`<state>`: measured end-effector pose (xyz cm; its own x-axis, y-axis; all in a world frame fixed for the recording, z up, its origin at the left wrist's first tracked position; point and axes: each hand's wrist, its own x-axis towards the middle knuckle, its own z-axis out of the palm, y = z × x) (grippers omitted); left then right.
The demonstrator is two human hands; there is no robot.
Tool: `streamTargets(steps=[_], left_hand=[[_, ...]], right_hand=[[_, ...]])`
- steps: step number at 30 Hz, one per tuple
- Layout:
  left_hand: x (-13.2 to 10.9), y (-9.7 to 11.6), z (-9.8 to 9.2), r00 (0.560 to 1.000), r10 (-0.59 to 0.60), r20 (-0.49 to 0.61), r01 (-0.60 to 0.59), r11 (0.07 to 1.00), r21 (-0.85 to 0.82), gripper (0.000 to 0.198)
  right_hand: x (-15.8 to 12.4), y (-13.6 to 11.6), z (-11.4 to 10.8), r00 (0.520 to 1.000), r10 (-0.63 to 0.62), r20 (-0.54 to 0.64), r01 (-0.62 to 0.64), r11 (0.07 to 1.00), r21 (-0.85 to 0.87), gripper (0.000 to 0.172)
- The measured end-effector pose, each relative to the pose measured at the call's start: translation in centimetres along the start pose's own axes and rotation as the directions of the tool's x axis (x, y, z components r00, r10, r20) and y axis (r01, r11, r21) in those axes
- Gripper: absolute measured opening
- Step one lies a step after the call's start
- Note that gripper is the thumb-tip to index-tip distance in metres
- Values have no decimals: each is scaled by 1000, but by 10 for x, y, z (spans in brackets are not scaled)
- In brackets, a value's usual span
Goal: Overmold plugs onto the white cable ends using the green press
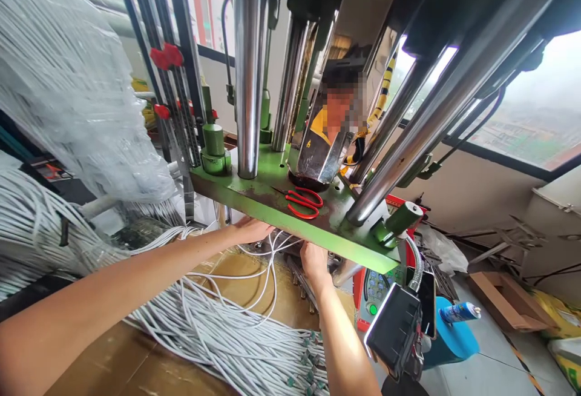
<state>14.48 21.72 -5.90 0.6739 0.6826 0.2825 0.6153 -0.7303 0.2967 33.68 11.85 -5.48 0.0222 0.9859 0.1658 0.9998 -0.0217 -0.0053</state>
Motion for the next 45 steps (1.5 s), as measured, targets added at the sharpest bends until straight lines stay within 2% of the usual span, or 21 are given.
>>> streamTargets(steps=[6, 11, 16, 22, 29, 34, 38, 40, 41, 43, 44, 45], left_hand=[[-8, 5, 1, 999, 37, -7, -37, 999, 36, 25], [-3, 17, 4, 992, 123, 31, -125, 991, 50, 24], [-3, 25, 1, 992, 129, 8, -129, 987, 98, 23], [-13, 12, -7, 993, 118, -17, -116, 987, 108, 22], [-16, 3, 1, 998, 46, -50, -42, 997, 70, 28], [-15, 5, 2, 999, 11, -51, -10, 1000, 16, 30], [-16, 17, -13, 1000, -8, -25, 7, 999, -49, 31], [-36, 30, -31, 999, -10, -33, 8, 997, -74, 36], [-55, 38, -42, 999, -9, -35, 6, 994, -108, 39], [-108, 52, -64, 1000, -3, 11, 5, 978, -209, 40], [-142, 58, -72, 994, -24, 108, 67, 909, -411, 41], [-179, 61, -79, 952, -44, 303, 216, 798, -562, 41]], right_hand=[[-8, 9, 3, 1000, -6, 22, 6, 1000, 1, 46], [-7, 5, 6, 999, -9, 39, 9, 1000, 5, 46], [-10, 10, 7, 1000, 13, 23, -14, 999, 38, 45], [-12, 12, 10, 1000, -31, -2, 31, 995, 92, 43], [-8, 14, 14, 999, 49, -22, -46, 988, 146, 26], [-21, 25, 17, 991, 55, -126, -25, 974, 226, 44], [-28, 22, 7, 985, -9, -172, 59, 956, 288, 54], [-47, 22, -5, 981, -28, -191, 88, 944, 318, 55], [-65, 24, -11, 979, -31, -201, 98, 938, 333, 53], [-116, 33, -21, 975, -2, -222, 85, 927, 366, 43], [-149, 40, -24, 973, 24, -230, 67, 923, 380, 40], [-183, 47, -25, 965, 95, -244, 12, 914, 405, 40]])
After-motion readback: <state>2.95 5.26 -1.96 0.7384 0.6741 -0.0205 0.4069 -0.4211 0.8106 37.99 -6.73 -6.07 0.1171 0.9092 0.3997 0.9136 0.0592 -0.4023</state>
